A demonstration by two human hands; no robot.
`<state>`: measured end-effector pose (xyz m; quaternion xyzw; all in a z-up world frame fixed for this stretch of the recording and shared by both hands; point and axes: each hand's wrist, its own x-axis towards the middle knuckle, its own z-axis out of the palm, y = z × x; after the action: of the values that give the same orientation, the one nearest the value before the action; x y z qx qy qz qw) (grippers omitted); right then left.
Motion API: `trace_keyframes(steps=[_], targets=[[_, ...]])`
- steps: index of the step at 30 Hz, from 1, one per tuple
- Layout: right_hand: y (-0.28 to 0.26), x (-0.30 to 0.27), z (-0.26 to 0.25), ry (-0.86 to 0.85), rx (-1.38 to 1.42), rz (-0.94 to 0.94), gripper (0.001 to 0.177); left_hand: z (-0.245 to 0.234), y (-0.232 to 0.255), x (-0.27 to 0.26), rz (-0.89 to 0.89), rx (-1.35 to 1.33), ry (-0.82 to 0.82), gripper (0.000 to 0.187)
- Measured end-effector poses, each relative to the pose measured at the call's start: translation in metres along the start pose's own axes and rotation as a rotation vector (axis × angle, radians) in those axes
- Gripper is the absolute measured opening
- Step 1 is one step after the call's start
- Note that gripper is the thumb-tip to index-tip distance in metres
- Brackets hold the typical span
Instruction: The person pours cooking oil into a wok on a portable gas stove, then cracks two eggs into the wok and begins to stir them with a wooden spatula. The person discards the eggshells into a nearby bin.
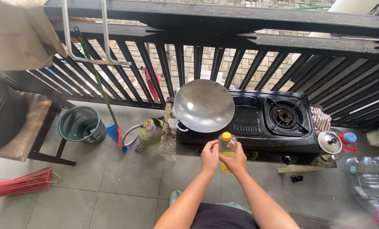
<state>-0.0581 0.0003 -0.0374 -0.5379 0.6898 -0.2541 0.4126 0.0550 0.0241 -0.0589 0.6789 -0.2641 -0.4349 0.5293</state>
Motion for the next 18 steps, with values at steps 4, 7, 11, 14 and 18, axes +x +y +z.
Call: trace_keyframes(steps=[4, 7, 11, 14, 18], targets=[[-0.0008, -0.0015, 0.0032, -0.002, 0.007, 0.004, 0.068, -0.0032, -0.001, 0.0003, -0.011, -0.01, 0.008, 0.031], [-0.0007, -0.0011, 0.0061, -0.009, -0.005, 0.005, 0.067, -0.0053, -0.0005, 0.0005, -0.013, -0.006, 0.014, 0.031], [-0.0009, -0.0019, 0.0074, -0.01, 0.009, 0.0, 0.067, -0.0075, 0.0014, 0.0005, -0.016, 0.006, 0.017, 0.031], [0.001, -0.0002, 0.0075, -0.006, 0.012, -0.011, 0.067, -0.0061, -0.0021, 0.0026, -0.012, 0.01, 0.013, 0.031], [0.0017, 0.0015, 0.0052, -0.003, -0.007, -0.013, 0.068, -0.0037, -0.0025, 0.0042, -0.022, 0.017, 0.007, 0.031]])
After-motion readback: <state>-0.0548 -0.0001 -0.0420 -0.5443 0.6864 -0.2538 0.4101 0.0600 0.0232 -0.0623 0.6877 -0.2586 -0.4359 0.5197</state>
